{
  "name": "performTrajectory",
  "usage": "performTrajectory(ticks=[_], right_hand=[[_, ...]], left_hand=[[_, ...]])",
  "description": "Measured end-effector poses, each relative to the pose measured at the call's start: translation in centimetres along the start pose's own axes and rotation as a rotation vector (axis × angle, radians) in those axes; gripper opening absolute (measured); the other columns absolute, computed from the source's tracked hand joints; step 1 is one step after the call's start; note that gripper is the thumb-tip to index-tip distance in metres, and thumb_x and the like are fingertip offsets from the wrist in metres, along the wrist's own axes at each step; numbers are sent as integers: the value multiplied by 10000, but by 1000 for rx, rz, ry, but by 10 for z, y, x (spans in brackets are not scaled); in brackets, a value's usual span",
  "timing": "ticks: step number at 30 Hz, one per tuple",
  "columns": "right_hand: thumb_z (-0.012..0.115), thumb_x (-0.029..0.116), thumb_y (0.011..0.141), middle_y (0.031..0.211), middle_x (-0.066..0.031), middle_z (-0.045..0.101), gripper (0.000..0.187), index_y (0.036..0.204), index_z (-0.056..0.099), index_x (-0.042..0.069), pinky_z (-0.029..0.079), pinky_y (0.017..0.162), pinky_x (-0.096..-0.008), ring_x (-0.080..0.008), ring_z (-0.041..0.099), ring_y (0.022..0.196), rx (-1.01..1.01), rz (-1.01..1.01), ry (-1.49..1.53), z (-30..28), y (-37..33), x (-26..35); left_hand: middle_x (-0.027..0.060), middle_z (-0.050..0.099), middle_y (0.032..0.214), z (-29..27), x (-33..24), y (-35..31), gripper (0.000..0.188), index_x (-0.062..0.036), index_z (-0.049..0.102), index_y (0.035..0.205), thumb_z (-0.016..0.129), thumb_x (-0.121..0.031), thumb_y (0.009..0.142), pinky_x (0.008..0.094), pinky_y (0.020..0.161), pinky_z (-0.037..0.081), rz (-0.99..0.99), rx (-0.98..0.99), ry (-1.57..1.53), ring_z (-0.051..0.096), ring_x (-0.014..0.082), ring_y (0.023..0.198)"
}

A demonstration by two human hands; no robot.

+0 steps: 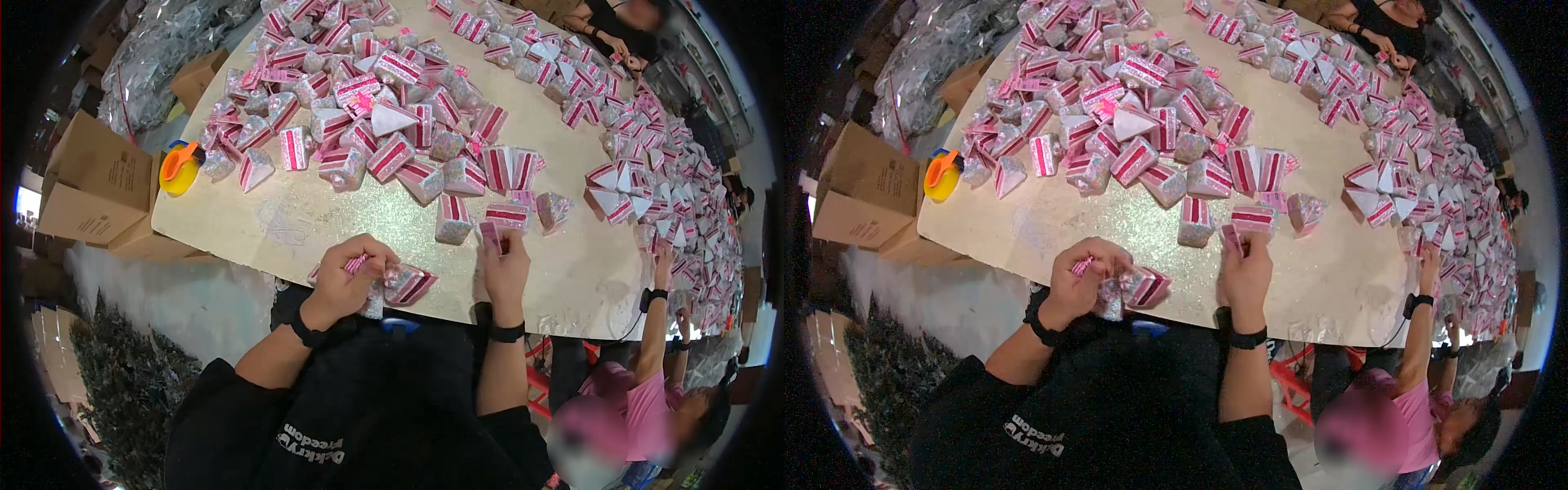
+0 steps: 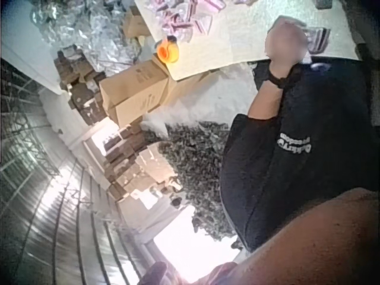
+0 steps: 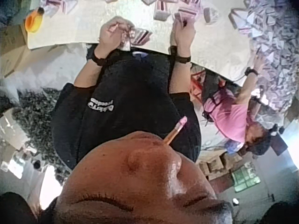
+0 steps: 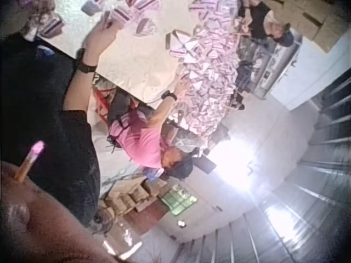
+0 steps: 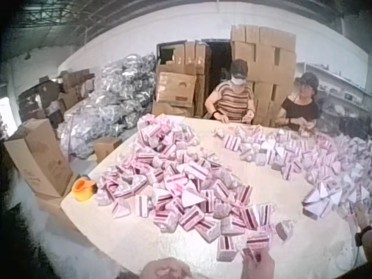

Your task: Sorting and inspecting small triangular packaged products at a communal work table.

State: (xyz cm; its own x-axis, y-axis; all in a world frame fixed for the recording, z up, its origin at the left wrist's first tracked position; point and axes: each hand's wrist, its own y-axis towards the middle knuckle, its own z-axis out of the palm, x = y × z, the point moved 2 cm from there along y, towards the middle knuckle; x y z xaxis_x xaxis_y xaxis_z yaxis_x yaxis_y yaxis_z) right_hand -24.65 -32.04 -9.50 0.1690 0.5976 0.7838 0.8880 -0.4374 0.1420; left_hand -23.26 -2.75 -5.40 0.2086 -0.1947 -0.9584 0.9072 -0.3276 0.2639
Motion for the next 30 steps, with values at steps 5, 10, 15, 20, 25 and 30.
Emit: performTrajectory(ticks=[5, 10, 15, 20, 25, 30], right_hand=[[776, 60, 877, 880, -93, 715, 157, 1020, 739, 5, 514, 751, -288, -178, 658, 798, -40, -192, 240, -39, -18, 37], [837, 62, 789, 894, -104, 740, 159, 928, 764, 39, 540, 726, -330, -246, 683, 785, 349, -416, 163, -73, -33, 113], [837, 77, 799, 926, -106, 742, 178, 959, 761, 56, 567, 762, -348, -271, 708, 824, 539, -553, 326, -53, -49, 133], [862, 64, 737, 1239, -125, 665, 493, 1204, 706, 73, 563, 856, -362, -316, 675, 1015, 463, -542, 284, -34, -54, 125], [853, 67, 686, 1396, -122, 570, 708, 1359, 635, 78, 542, 930, -411, -351, 605, 1109, 476, -679, 105, -32, -57, 140], [824, 91, 659, 1272, -99, 662, 671, 1305, 652, 41, 530, 970, -424, -347, 626, 1122, 309, -716, 61, -17, -64, 131]], left_hand=[[-35, 491, 797, 3, -9, 4, 374, -61, 567, 1122, 838, -154, 882, 239, 688, 432, -171, -11, 141, 490, 54, 737], [-40, 457, 852, 17, -24, 11, 806, -75, 510, 1315, 995, -189, 681, 230, 714, 384, -126, 242, 218, 431, 67, 768], [132, 583, 1377, 39, -37, 10, 813, -55, 490, 1444, 915, -256, 781, 382, 1057, 471, -273, 509, 203, 594, 277, 1249], [180, 544, 1438, 44, -39, 11, 625, -8, 385, 1545, 542, -8, 940, 376, 1123, 423, -181, 389, 124, 542, 274, 1340], [129, 476, 1524, 38, -34, 13, 694, -14, 347, 1569, 632, -58, 938, 366, 1163, 373, -217, 338, 52, 496, 213, 1352], [123, 412, 1574, 43, -27, 12, 785, -7, 330, 1576, 722, -134, 908, 378, 1194, 335, -192, 314, 46, 439, 221, 1411]])
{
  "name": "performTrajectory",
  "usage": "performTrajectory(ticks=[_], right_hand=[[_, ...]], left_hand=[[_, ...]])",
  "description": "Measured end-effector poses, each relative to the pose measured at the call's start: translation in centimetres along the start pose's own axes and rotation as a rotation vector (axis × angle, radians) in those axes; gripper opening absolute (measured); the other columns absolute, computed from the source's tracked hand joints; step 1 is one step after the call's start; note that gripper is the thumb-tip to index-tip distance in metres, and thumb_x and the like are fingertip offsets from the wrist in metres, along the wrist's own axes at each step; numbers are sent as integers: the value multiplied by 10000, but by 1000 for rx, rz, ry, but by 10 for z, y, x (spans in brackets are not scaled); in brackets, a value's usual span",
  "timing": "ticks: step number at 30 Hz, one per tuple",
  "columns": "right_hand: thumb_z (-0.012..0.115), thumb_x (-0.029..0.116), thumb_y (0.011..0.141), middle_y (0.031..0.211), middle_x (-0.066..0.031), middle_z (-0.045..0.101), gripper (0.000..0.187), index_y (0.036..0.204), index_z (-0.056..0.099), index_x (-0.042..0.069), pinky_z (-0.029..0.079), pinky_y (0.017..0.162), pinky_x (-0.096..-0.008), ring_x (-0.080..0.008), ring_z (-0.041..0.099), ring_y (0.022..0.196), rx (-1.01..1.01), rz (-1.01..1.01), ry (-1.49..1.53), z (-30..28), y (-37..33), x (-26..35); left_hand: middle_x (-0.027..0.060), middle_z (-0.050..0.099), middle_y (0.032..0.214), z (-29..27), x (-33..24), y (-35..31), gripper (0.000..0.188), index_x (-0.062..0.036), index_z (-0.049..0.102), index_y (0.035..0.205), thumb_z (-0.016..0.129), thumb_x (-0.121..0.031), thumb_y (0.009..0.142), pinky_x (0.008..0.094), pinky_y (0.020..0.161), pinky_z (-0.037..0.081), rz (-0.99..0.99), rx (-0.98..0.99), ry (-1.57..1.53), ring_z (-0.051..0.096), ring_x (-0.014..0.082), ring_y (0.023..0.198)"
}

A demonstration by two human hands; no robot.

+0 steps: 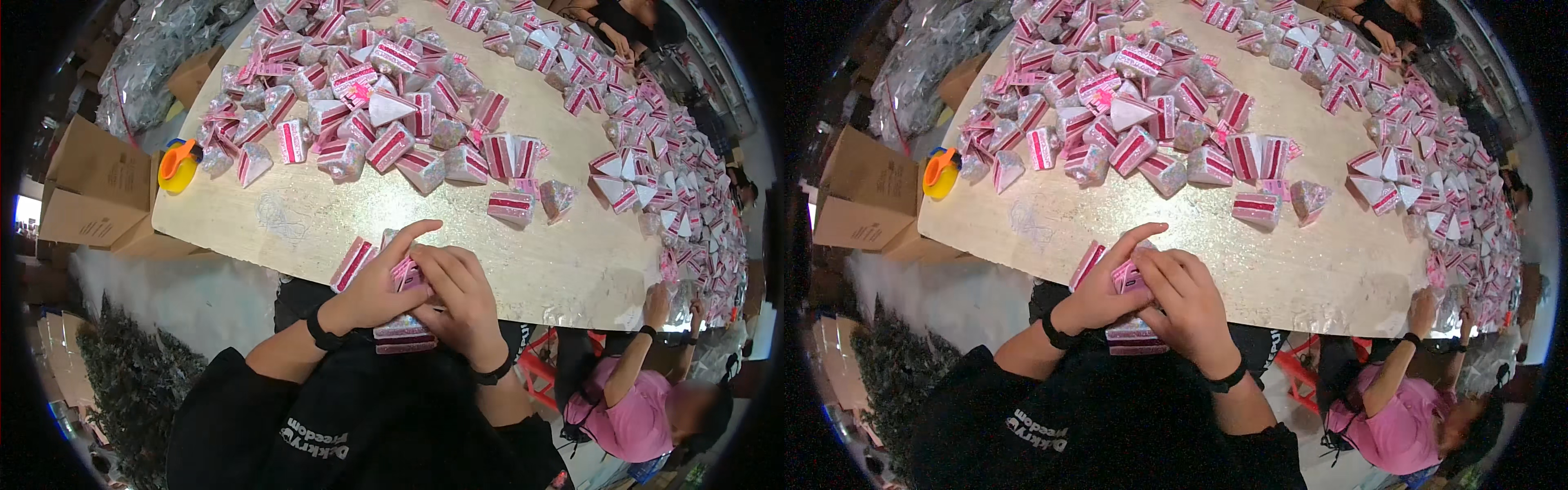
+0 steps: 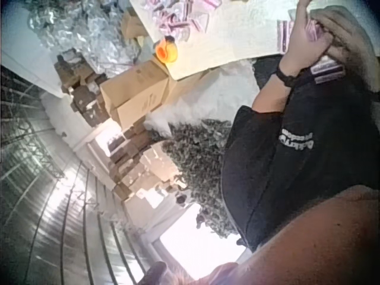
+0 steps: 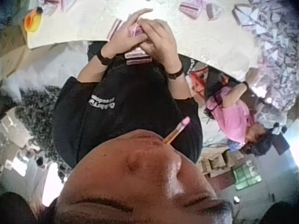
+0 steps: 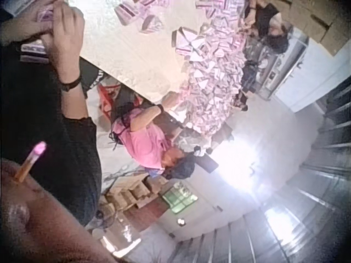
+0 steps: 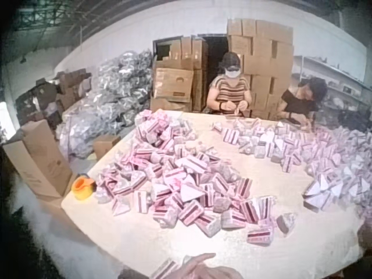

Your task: Sorting and inspecting small triangular packaged products at a communal work table.

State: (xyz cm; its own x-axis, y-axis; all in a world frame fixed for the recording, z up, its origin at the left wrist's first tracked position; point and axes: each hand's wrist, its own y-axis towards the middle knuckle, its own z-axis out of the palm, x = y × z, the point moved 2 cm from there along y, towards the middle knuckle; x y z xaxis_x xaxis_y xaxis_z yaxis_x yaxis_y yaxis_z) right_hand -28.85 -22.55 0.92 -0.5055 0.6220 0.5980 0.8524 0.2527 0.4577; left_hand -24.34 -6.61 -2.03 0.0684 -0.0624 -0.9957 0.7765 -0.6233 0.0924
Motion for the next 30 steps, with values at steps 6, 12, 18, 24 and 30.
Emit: performTrajectory(ticks=[6, 12, 18, 24, 30], right_hand=[[846, 150, 649, 1288, -89, 669, 645, 1267, 684, 60, 524, 975, -429, -326, 628, 1174, 79, -117, -70, -3, 3, 2], [863, 197, 669, 1285, -94, 686, 637, 1266, 690, 57, 522, 962, -429, -335, 637, 1172, 45, -100, -46, 1, -4, -3], [876, 224, 667, 1286, -107, 684, 668, 1277, 666, 52, 510, 964, -436, -330, 643, 1138, 27, -96, -17, 3, -2, -7], [895, 224, 669, 1277, -132, 663, 685, 1283, 649, 49, 484, 1002, -445, -330, 622, 1176, 77, -57, 56, 1, -9, -22], [837, 217, 840, 1130, -132, 700, 527, 1292, 657, 12, 542, 859, -396, -273, 662, 975, -445, 621, 99, -50, -35, -128]], left_hand=[[102, 493, 1481, 4, 16, -4, 742, -42, 371, 1562, 704, -111, 902, 331, 1105, 427, -164, 9, -211, 515, 172, 1311], [77, 616, 1289, 10, 5, -1, 652, -54, 409, 1532, 605, 39, 918, 276, 997, 490, -237, 12, -400, 600, 143, 1157], [73, 598, 1332, 5, 6, 3, 585, -29, 404, 1523, 611, -39, 976, 295, 1022, 489, -254, 16, -439, 592, 144, 1188], [82, 615, 1169, 18, 14, 3, 430, -8, 462, 1426, 496, 18, 999, 277, 909, 511, -265, -83, -483, 606, 131, 1022], [37, 558, 820, 12, 21, -5, 252, -7, 520, 1319, 444, -76, 1090, 283, 704, 469, -288, -49, -744, 481, 85, 705]])
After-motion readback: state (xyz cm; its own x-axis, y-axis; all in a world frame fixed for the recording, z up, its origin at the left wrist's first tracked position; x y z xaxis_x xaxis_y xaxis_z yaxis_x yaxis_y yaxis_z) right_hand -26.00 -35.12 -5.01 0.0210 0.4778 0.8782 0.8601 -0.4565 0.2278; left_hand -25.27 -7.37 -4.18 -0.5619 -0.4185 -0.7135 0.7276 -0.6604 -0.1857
